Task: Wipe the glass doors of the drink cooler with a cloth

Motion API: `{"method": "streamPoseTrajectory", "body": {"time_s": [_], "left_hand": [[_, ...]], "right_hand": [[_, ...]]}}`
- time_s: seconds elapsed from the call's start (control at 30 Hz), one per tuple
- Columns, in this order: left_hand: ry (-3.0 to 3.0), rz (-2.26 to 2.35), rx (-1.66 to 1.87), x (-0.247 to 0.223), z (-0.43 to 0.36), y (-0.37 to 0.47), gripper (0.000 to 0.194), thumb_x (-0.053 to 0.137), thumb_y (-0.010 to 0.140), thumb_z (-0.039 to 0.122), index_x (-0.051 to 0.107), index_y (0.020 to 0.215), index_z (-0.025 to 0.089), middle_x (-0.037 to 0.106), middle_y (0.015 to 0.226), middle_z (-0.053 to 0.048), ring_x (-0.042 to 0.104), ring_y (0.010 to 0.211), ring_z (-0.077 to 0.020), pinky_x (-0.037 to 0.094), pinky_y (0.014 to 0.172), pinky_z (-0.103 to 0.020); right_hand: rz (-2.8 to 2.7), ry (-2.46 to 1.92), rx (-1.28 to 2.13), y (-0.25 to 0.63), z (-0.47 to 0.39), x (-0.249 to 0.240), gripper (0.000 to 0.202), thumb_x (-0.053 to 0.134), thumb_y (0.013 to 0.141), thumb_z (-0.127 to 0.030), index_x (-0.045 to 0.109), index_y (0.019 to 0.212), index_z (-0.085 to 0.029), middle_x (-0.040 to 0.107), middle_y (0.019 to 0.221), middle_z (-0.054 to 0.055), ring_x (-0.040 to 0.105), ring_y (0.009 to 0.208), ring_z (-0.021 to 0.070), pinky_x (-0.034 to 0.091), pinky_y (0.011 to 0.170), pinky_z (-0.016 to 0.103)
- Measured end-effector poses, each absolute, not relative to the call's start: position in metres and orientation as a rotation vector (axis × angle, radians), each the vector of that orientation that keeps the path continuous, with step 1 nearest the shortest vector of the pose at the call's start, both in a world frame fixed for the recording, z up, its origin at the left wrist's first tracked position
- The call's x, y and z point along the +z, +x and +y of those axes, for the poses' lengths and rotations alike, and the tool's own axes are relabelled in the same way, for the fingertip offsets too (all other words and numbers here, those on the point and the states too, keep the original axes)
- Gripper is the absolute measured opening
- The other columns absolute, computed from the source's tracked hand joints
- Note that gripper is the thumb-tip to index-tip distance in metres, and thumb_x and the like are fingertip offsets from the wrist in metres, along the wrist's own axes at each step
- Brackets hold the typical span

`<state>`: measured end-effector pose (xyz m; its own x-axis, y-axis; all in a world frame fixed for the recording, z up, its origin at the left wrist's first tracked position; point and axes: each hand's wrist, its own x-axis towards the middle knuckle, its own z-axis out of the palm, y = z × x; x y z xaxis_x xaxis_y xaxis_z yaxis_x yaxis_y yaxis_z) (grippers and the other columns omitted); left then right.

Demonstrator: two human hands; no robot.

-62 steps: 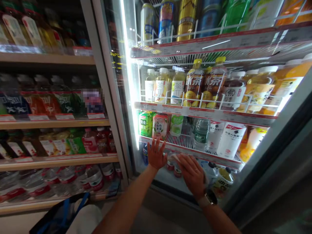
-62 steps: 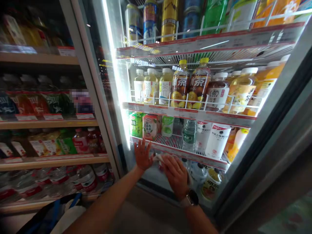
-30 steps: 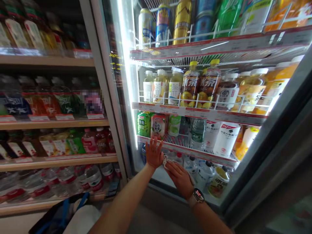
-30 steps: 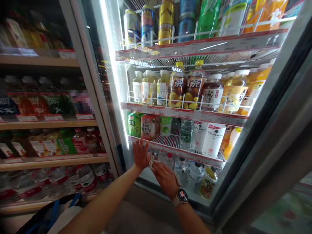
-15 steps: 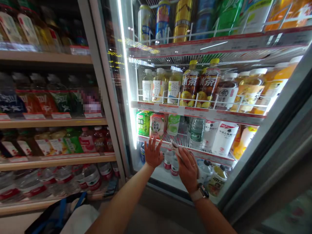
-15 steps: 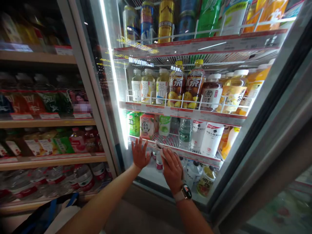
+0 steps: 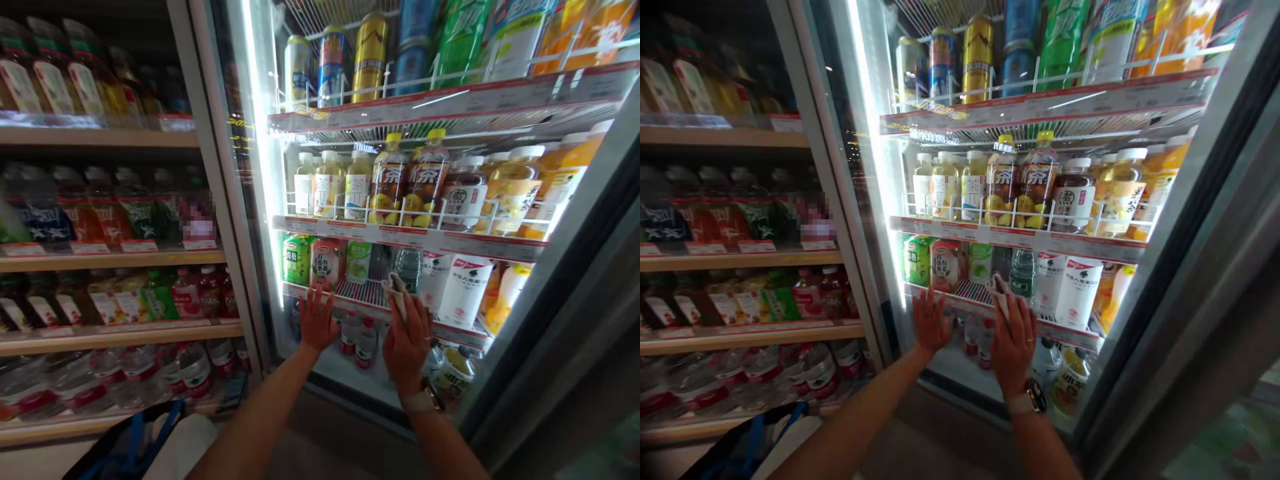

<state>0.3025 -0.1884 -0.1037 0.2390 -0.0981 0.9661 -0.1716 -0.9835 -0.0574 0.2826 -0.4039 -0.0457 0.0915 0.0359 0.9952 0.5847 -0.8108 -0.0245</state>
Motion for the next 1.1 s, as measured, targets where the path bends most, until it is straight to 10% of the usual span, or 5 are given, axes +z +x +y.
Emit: {"method": "streamPoseTrajectory", "body": {"time_s": [0.27, 0.5, 0.67, 0.87, 1.1], "left_hand": [[2.407, -0.240, 1.867, -0.093, -0.196, 0.293, 0.061, 0.040, 0.094, 0.038, 0.030, 0.151, 0.019, 0.023, 0.161, -0.014, 0.013, 0.150, -0.0297, 0.016, 0.119, -0.056], [2.121, -0.110, 1.485, -0.091, -0.229, 0.227, 0.064, 0.039, 0.098, 0.026, 0.011, 0.156, 0.023, 0.027, 0.160, -0.012, 0.029, 0.146, -0.0237, 0.033, 0.117, -0.043], [2.081, -0.245, 1.301, -0.085, -0.250, 0.216, 0.046, 0.037, 0.099, 0.022, 0.042, 0.144, 0.030, 0.051, 0.145, -0.008, 0.047, 0.135, -0.0204, 0.045, 0.108, -0.039], [2.056, -0.169, 1.312, -0.060, -0.246, 0.230, 0.033, 0.047, 0.097, 0.029, 0.060, 0.127, 0.027, 0.060, 0.125, -0.009, 0.058, 0.119, -0.0202, 0.053, 0.099, -0.039], [1.789, -0.037, 1.148, -0.034, -0.246, 0.243, 0.022, 0.068, 0.083, 0.030, 0.071, 0.103, 0.021, 0.065, 0.104, -0.007, 0.066, 0.086, -0.0159, 0.058, 0.068, -0.026]], "right_hand": [[-1.130, -2.071, -1.444, 0.274, -0.352, -0.088, 0.051, 0.042, 0.089, -0.004, 0.058, 0.132, -0.026, 0.049, 0.148, 0.003, 0.034, 0.144, 0.0179, 0.028, 0.121, 0.042], [-0.985, -2.102, -1.346, 0.271, -0.346, -0.086, 0.056, 0.039, 0.090, -0.007, 0.044, 0.144, -0.021, 0.041, 0.154, 0.008, 0.027, 0.147, 0.0210, 0.032, 0.118, 0.043], [-0.906, -2.188, -1.303, 0.263, -0.334, -0.081, 0.058, 0.040, 0.093, -0.014, 0.036, 0.150, -0.021, 0.032, 0.158, 0.010, 0.020, 0.149, 0.0248, 0.028, 0.118, 0.047], [-0.857, -2.214, -1.395, 0.265, -0.343, -0.072, 0.056, 0.042, 0.093, -0.019, 0.039, 0.149, -0.021, 0.041, 0.152, 0.012, 0.019, 0.149, 0.0245, -0.006, 0.120, 0.053], [-0.893, -2.243, -1.366, 0.265, -0.359, -0.065, 0.051, 0.053, 0.089, -0.024, 0.051, 0.139, -0.028, 0.043, 0.152, 0.009, 0.025, 0.147, 0.0262, -0.002, 0.119, 0.053]]}}
